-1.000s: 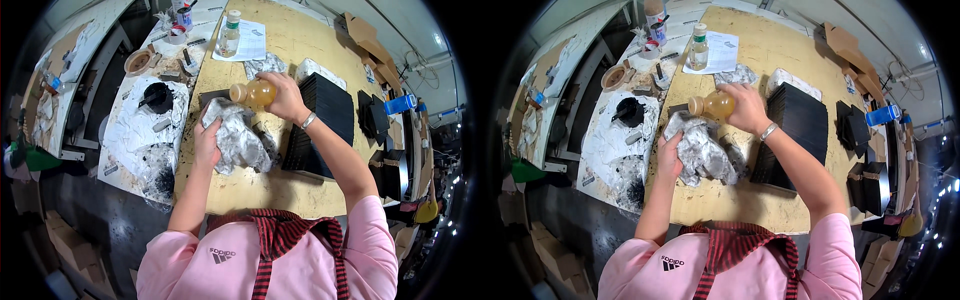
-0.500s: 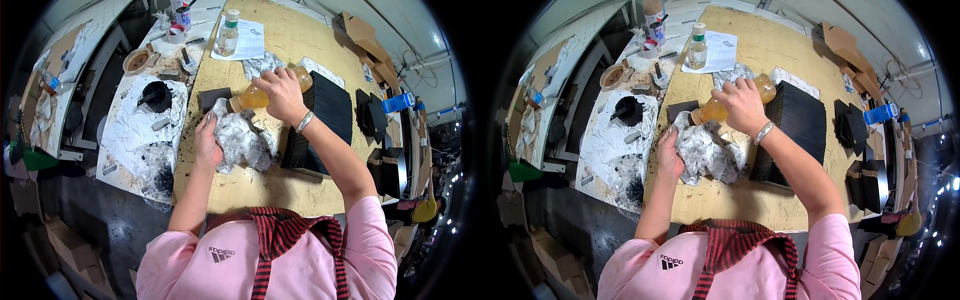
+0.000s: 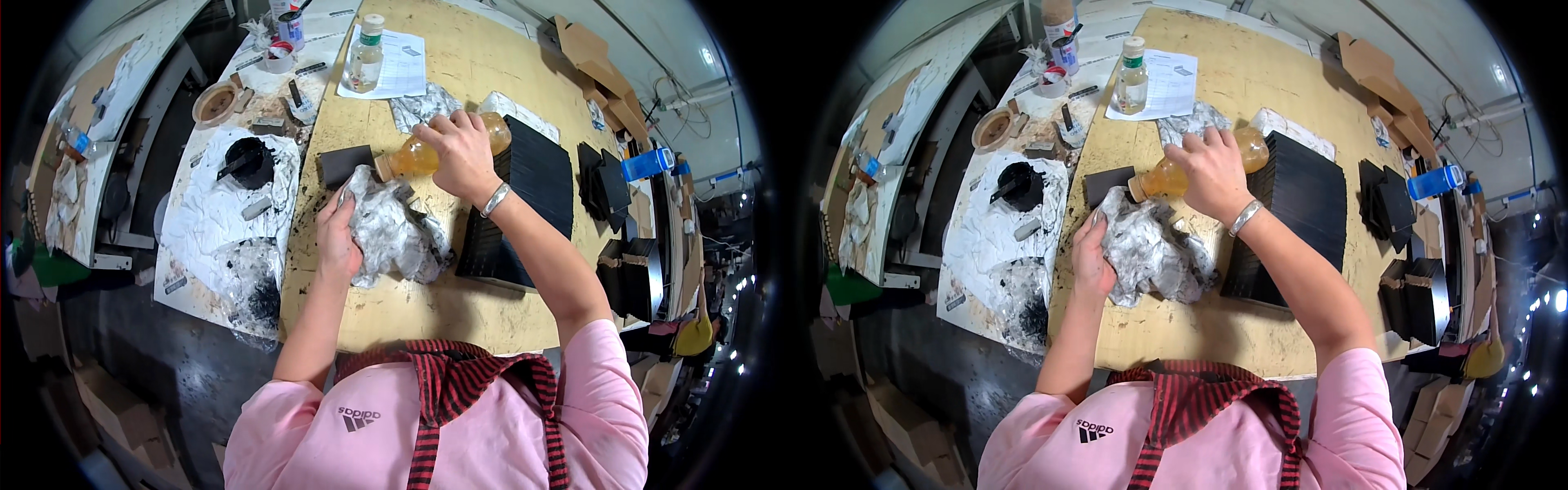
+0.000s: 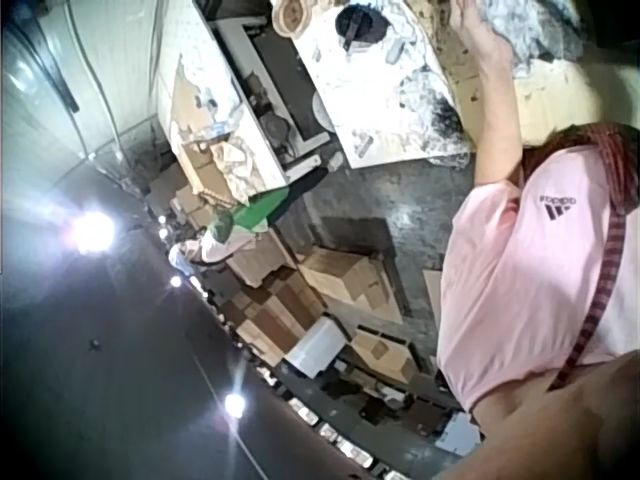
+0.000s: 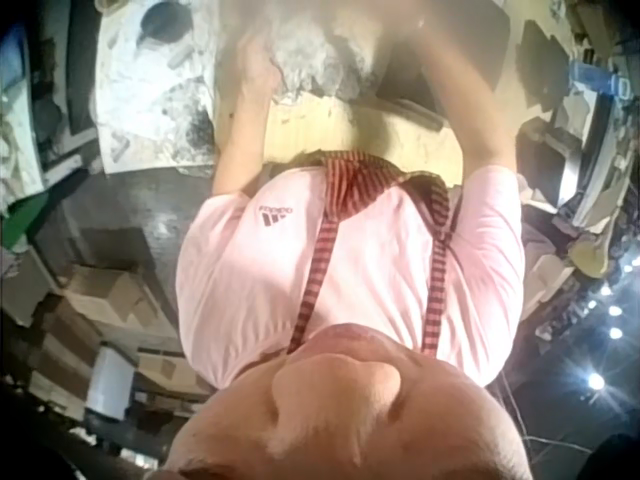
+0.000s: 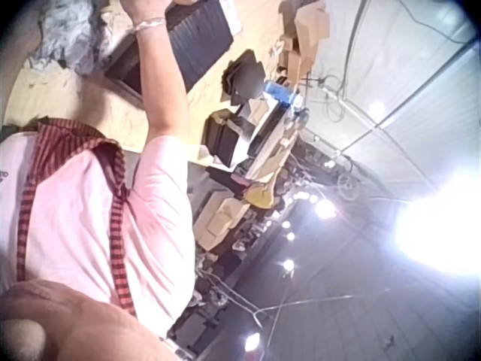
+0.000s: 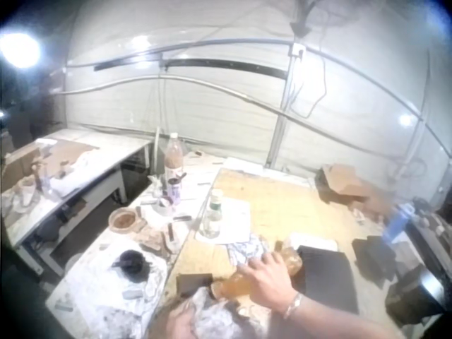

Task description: Polishing and cleaning the surface of black slated furniture components using a cloth and liquid cleaner.

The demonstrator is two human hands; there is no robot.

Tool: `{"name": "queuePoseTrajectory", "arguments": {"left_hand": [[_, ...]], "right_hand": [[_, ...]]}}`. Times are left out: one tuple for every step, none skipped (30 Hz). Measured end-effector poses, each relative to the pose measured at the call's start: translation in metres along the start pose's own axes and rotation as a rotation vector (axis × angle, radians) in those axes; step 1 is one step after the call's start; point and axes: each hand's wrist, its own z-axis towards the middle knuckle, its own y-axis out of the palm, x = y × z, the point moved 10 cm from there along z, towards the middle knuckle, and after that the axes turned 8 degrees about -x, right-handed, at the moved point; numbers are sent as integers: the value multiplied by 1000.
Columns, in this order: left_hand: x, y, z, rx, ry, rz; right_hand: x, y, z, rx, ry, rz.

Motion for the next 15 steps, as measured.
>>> {"name": "queuePoseTrajectory", "arguments": {"left_hand": [[0, -2, 0, 12, -3, 2], [1, -4, 0, 24, -6, 4], [2, -2, 0, 22, -5, 2], [2, -1, -1, 13, -13, -8], [3, 0, -1, 5, -20, -18], [3, -2, -2, 4, -17, -17], [2, -5, -2, 0, -20, -18], [2, -6, -3, -4, -22, -17], [5, -4, -6, -4, -25, -18], [6, -3, -8, -4, -22, -15], [7, -3, -10, 3, -24, -14], [8, -4, -12, 13, -23, -12], [8, -5, -15, 32, -31, -14], [8, -7, -17, 32, -27, -8], [6, -8, -18, 31, -45, 13]], "right_hand": [[-1, 3, 1, 6, -11, 50], [-2, 5, 3, 13, -23, 99], [-3, 7, 6, 13, -22, 96], [3, 10, 11, 3, 37, 220], [8, 15, 15, -8, 95, 344], [11, 20, 22, -5, 92, 343], [21, 27, 31, 22, 116, 593], [29, 34, 38, 48, 139, 844], [32, 37, 43, 11, 246, 1019], [34, 47, 50, 14, 243, 1021], [43, 66, 57, 57, 284, 1186], [46, 74, 63, 100, 322, 1353], [40, 79, 66, 99, 320, 1396], [37, 86, 72, 103, 315, 1400], [37, 97, 75, 109, 304, 1376]]}}
